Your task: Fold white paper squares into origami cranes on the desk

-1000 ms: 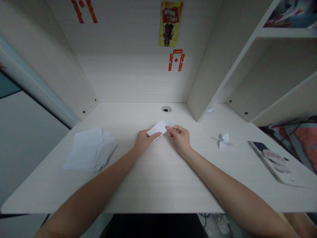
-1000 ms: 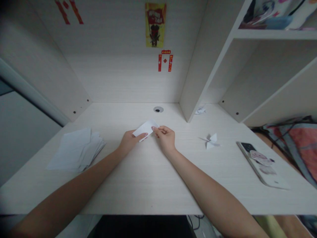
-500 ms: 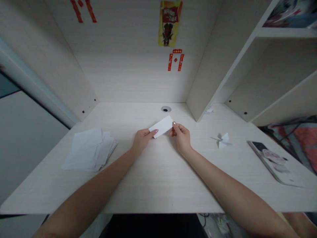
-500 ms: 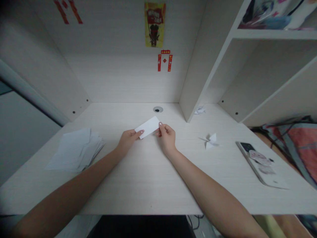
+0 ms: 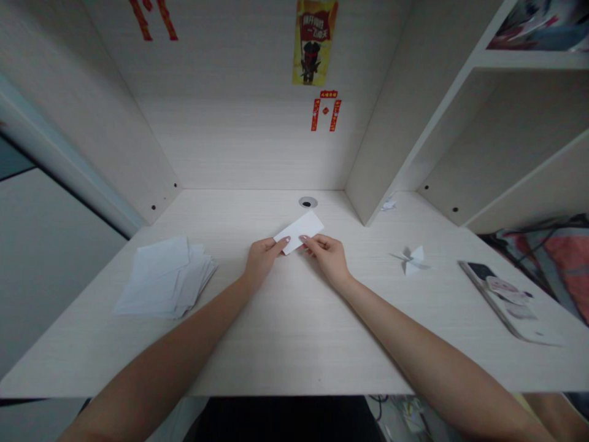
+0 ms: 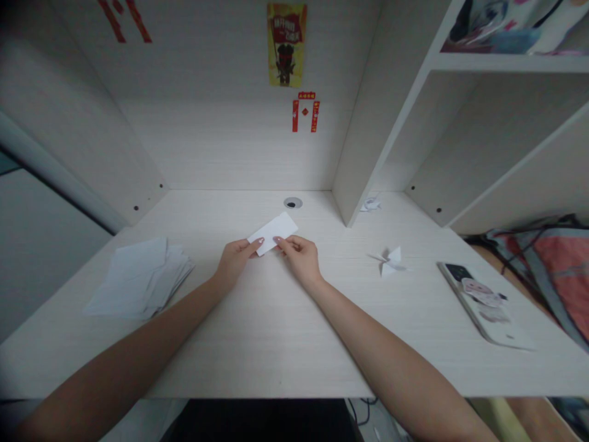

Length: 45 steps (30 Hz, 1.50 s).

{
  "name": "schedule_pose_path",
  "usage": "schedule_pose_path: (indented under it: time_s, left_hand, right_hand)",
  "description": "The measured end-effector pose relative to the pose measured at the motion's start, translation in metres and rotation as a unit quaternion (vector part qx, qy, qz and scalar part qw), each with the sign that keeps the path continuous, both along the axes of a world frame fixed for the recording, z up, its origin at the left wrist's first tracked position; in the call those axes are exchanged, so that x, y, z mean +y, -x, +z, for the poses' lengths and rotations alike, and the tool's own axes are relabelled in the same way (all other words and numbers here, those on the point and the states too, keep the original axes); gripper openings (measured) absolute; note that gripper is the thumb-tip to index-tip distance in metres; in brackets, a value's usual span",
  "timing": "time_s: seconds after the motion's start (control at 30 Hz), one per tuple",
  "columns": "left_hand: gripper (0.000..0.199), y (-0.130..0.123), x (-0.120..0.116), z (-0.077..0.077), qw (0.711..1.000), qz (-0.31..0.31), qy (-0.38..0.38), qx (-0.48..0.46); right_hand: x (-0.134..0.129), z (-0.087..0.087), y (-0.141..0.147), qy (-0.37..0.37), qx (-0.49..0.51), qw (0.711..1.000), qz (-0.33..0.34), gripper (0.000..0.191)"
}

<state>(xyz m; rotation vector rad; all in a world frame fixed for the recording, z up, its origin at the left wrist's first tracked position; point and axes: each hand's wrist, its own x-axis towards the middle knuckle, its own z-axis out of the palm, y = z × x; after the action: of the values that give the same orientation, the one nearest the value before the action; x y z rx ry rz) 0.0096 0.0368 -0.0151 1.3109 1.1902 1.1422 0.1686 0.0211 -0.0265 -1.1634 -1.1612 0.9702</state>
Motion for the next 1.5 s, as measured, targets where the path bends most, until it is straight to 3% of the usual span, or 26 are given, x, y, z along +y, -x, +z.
schedule_pose_path:
  time_s: [0.13, 0.3, 0.37, 0.47, 0.67, 0.87, 1.03, 1.5]
  left_hand:
    - [0.038, 0.0, 0.001, -0.001, 0.999, -0.037, -0.008, 0.002]
    - [0.035, 0.002, -0.004, -0.004, 0.984, -0.15, -0.038, 0.085]
    - [0.036, 0.002, -0.005, -0.008, 0.978, -0.162, -0.054, 0.12]
    - [0.037, 0.001, -0.004, -0.013, 0.981, -0.139, -0.058, 0.122]
    - [0.041, -0.001, 0.002, -0.012, 0.997, -0.07, -0.041, -0.005]
    - [0.038, 0.002, 0.0, -0.011, 0.998, -0.055, -0.012, 0.021]
    - [0.035, 0.0, -0.004, -0.007, 0.999, -0.028, 0.006, -0.044]
    - [0.041, 0.0, -0.001, -0.006, 0.991, 0.071, 0.027, -0.108]
  right_hand:
    - [0.001, -0.005, 0.002, -0.02, -0.031, 0.999, 0.015, 0.032]
    - [0.0, -0.006, 0.002, -0.036, -0.021, 0.999, 0.015, 0.031]
    - [-0.001, -0.005, 0.003, -0.038, -0.052, 0.998, 0.008, 0.032]
    - [-0.003, -0.004, 0.003, -0.045, -0.116, 0.992, 0.005, 0.034]
    - [-0.004, -0.005, 0.001, -0.03, -0.15, 0.988, 0.032, 0.038]
    - [-0.008, -0.008, 0.006, -0.017, -0.171, 0.982, 0.085, 0.041]
    - [-0.011, -0.005, 0.009, -0.025, -0.203, 0.974, 0.098, 0.044]
    - [-0.014, 0.003, 0.012, -0.034, -0.189, 0.968, 0.159, 0.046]
